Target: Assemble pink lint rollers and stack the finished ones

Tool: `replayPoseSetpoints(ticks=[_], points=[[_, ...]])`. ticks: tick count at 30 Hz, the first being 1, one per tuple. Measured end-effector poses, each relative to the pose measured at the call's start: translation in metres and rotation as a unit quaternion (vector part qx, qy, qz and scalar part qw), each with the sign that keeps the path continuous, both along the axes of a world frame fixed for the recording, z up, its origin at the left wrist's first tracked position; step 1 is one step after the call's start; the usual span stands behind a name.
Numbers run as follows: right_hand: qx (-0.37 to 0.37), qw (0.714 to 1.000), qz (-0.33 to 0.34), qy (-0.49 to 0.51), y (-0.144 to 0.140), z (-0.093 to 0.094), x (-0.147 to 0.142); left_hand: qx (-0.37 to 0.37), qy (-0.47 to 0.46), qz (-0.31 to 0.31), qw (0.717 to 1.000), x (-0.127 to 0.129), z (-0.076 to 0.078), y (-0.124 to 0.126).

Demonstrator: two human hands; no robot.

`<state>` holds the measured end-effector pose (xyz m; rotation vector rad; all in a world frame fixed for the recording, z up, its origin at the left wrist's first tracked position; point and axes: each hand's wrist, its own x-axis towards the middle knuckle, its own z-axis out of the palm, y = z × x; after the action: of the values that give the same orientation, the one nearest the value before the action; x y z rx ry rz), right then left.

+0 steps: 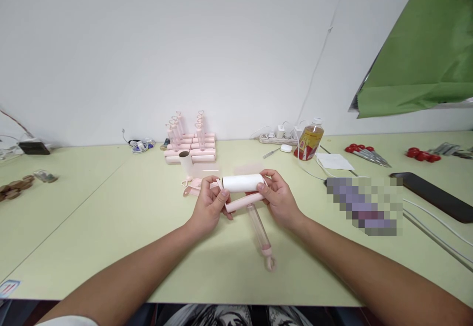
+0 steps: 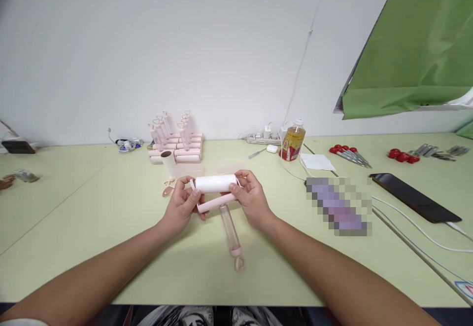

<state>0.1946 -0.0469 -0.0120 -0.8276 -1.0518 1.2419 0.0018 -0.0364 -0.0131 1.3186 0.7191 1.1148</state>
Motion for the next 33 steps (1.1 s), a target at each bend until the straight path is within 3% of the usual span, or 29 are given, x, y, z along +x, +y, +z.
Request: replayPoseSetpoints(ticks=[6, 15, 22, 25, 33], points=[[0.017, 1.0, 0.008, -0.015, 0.005, -0.002, 0.007, 0.001, 0.009, -0.01, 1.0, -0.001, -0.001, 0.0], [0.168, 0.981, -0.037, -0.085, -0.004, 0.0, 0.01, 0.034, 0.0, -0.038, 0.999, -0.003, 0.002, -0.004], [0.227, 0.964, -0.068, -0.122, -0.005, -0.001, 0.012, 0.015, -0.03, -0.031, 0.999, 0.001, -0.001, -0.003], [0.202, 0.971, -0.064, -0.115, -0.003, -0.001, 0.011, 0.011, -0.035, -0.01, 0.999, 0.002, -0.004, -0.001], [0.005, 0.997, -0.055, -0.057, 0.003, -0.006, -0.002, 0.036, -0.029, 0.062, 0.997, 0.004, -0.002, 0.001]])
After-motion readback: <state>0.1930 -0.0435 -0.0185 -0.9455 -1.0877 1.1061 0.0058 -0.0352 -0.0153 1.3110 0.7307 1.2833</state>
